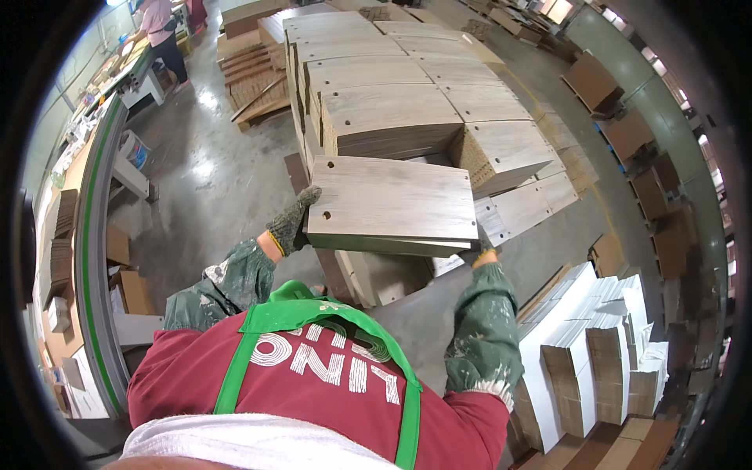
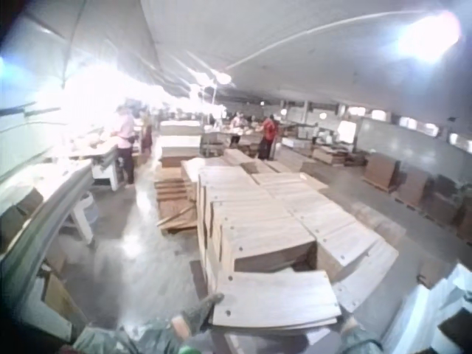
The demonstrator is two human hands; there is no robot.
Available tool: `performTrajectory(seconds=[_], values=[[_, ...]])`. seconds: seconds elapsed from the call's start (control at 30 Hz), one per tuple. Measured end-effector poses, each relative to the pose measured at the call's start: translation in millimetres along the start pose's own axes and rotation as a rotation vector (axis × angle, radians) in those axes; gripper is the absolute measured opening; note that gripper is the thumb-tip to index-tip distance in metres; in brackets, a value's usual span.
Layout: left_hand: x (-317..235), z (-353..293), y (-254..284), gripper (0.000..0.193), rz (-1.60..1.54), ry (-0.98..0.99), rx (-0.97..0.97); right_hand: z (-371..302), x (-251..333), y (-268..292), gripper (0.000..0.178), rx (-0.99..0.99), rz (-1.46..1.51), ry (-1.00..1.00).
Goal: The recorder is organizing and stacking wood planks on a table in a woodworking factory.
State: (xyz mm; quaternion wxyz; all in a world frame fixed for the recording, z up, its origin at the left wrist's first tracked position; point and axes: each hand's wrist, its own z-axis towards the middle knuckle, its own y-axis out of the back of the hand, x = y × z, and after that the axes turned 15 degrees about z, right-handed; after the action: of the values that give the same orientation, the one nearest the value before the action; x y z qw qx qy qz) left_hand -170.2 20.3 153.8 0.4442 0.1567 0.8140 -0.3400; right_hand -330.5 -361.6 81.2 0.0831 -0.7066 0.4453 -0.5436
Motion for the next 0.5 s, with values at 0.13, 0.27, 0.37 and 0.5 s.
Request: performTrajectory(seconds=[0.13,0.27,0.37,0.5], values=[[9,1,6,0.058,-0.092,0.028,-0.006,7,-24,18,0.041,-0.334,0.242,0.109],[19,-8,10,0.055,-0.104,-0.019,-0.008,-21,-30,14,0.046,-0.312,0.309,0.014],[29,-47,8,0.052,-0.068,-0.034,-0.011,-53,-49,22,0.045,-0.284,0.332,-0.015],[55,-98,30,0.051,-0.036,-0.069,-0.069,-97,-84,11,0.044,-0.170,0.297,-0.047]])
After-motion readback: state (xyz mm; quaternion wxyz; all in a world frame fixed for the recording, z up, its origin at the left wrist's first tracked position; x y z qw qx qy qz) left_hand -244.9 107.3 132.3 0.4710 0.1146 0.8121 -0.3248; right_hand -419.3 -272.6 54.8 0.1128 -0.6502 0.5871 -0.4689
